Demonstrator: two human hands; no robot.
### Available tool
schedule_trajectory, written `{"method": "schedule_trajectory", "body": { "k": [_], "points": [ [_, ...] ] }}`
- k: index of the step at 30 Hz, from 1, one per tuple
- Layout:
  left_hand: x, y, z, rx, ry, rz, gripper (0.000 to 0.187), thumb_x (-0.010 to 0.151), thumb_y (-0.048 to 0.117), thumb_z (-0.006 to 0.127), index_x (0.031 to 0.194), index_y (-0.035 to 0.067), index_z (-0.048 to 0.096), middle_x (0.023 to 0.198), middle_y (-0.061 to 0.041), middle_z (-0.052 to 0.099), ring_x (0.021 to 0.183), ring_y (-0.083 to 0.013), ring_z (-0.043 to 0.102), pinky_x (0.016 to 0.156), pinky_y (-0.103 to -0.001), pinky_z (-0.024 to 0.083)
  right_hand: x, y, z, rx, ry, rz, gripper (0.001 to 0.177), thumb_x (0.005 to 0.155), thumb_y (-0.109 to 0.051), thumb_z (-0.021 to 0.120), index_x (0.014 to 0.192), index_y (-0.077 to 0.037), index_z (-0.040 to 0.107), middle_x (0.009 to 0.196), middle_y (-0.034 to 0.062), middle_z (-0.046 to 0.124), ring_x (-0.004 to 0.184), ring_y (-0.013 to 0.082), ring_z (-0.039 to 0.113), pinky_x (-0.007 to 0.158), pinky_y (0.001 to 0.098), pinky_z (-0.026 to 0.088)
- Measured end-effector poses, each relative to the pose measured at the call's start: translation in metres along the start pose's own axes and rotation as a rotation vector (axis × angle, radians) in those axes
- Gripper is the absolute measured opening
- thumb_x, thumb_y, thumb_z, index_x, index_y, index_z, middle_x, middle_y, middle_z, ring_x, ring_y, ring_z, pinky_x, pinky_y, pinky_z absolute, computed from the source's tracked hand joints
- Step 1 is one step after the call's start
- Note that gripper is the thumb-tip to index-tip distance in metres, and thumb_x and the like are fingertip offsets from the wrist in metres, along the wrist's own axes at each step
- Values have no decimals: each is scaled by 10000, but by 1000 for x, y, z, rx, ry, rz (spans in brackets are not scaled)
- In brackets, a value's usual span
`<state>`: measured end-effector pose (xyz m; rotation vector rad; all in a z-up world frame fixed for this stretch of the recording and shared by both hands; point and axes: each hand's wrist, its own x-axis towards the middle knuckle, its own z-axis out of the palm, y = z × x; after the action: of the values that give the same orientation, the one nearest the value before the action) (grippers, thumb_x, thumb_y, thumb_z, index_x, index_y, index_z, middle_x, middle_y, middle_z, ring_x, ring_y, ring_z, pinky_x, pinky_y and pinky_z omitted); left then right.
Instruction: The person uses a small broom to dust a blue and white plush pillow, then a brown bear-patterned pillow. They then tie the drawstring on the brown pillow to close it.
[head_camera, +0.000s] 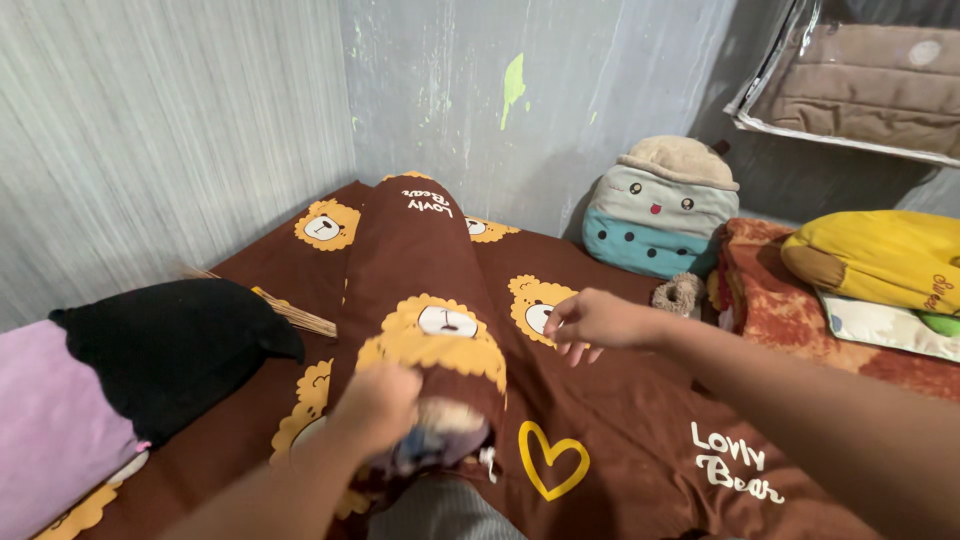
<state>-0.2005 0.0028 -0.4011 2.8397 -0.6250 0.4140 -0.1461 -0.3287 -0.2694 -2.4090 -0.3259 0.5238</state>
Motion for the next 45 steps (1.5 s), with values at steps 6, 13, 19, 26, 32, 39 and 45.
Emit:
{"method": "schedule_trajectory", "body": {
  "k": [6, 13, 19, 26, 32, 39, 45],
  "points": [
    [104, -17, -100, -169, 331, 33, 152, 718, 137, 747, 690, 29, 644, 751, -202, 666, 731, -404, 662, 689, -500, 546, -12, -10, -19, 102, 123, -85, 225, 943, -191, 628, 1050, -15, 720, 889, 76, 761, 771, 171, 752, 664, 323, 610],
    [154, -5, -153, -185, 420, 103, 244, 720, 135, 750, 643, -11, 570, 687, -236, 611, 689, -421, 608, 641, -489, 496, -25, -43, -10, -90, 255, -92, 294, 901, -318, 704, 1017, -48, 713, 837, 48, 772, 706, 155, 736, 600, 324, 586],
    [182, 18, -180, -241, 516, -12, 240, 721, 172, 759, 644, 6, 602, 681, -231, 615, 656, -411, 628, 639, -469, 519, -30, -65, 1, -227, 392, 163, 480, 920, -482, 734, 1062, -24, 702, 759, 135, 747, 621, 217, 730, 549, 354, 589],
    [178, 23, -204, -198, 480, -216, 207, 759, 241, 769, 754, 45, 703, 823, -190, 707, 765, -367, 690, 717, -462, 550, -15, -38, -27, 260, 652, -99, 338, 1027, -243, 556, 926, 46, 700, 712, 130, 736, 563, 210, 725, 531, 342, 589],
    [134, 22, -198, -46, 257, -404, 270, 799, 375, 746, 915, 134, 778, 978, -151, 742, 933, -382, 705, 810, -478, 573, -24, -27, -17, 232, 566, -214, 348, 1019, -221, 564, 835, 57, 663, 662, 113, 680, 514, 175, 653, 488, 340, 544],
    [78, 55, -196, -181, 155, -455, 703, 793, 678, 738, 1099, 46, 708, 1127, -157, 711, 1091, -330, 685, 964, -466, 537, -5, -68, -55, 451, 562, -319, 299, 1022, -212, 556, 881, 17, 686, 691, 79, 667, 518, 170, 612, 488, 333, 523],
    [62, 111, -200, -44, -40, -137, 1168, 666, 441, 914, 1547, 168, 199, 1538, -144, 330, 1388, -353, 394, 1084, -443, 420, -4, -81, -73, 427, 592, -268, 318, 1039, -226, 546, 953, 49, 682, 713, 100, 670, 520, 190, 622, 485, 353, 543]
  ]
}}
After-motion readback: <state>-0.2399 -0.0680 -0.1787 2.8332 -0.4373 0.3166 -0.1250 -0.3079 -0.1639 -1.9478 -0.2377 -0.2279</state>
